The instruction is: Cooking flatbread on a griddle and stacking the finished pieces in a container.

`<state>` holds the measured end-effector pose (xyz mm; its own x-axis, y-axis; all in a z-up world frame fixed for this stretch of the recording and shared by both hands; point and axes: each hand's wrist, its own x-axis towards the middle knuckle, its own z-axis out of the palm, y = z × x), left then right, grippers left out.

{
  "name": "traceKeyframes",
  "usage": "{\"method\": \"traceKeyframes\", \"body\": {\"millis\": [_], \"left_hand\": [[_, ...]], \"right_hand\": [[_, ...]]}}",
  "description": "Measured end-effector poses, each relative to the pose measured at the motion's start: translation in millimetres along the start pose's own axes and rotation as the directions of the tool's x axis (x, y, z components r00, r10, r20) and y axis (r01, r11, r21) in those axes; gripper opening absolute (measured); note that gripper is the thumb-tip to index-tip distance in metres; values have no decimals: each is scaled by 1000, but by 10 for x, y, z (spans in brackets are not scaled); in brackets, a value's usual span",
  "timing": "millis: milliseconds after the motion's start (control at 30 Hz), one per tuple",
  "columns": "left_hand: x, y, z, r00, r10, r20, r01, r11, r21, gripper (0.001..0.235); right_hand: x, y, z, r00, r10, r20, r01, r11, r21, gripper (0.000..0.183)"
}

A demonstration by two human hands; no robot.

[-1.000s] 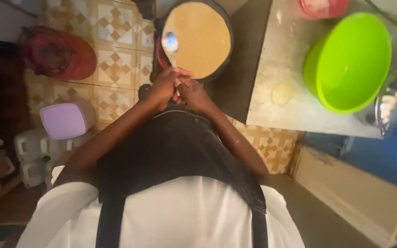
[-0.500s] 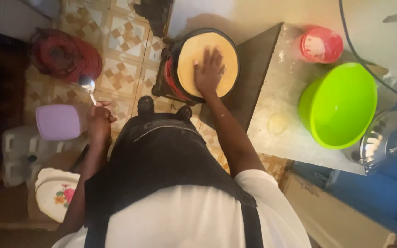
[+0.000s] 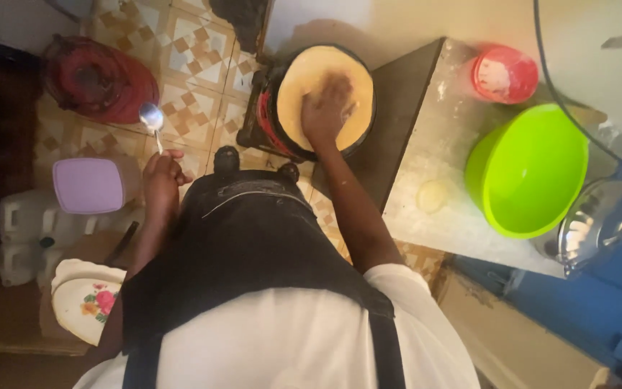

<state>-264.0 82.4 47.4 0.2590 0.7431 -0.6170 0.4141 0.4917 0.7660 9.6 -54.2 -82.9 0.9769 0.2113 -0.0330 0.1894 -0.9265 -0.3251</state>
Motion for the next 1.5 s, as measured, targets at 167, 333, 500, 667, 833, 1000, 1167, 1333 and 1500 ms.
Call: {"method": "traceKeyframes", "body": {"millis": [167,333,500,667,833,1000,1167,1333,1500], "left_hand": [[64,-19,31,998,-18,63,14,998,58,28],[163,-199,-19,983,130,129,-108,981,-163,23],[129,-80,-4,979,159,130,-141,981,-137,24],[61,-43,64,984,130,119,-107,977,-185,25],[86,-123,32,982,113,150,-90,984,-155,26],[101,-138,46,985,98,140,-76,985,-154,27],[8,74,63,994,-64,91,54,993,109,29],[-22,145,96,989,-113,95,103,988,112,27],[-2,108,76,989,-51,136,41,996,80,27]], "right_hand": [[76,83,14,955,-296,-16,296,955,-10,58],[2,-47,24,985,-172,-5,171,978,-116,69],[102,-45,-181,880,-467,89,475,872,-114,57],[219,190,531,948,-233,-215,227,972,-52,75],[92,-1,-309,860,-502,86,508,859,-59,59],[23,-9,-13,1000,-14,12,14,1000,-17,60],[-29,-62,-335,843,-497,206,505,863,13,56],[41,-35,156,997,-71,-2,71,997,8,63],[-75,-13,-61,889,-427,168,408,903,135,64]]}}
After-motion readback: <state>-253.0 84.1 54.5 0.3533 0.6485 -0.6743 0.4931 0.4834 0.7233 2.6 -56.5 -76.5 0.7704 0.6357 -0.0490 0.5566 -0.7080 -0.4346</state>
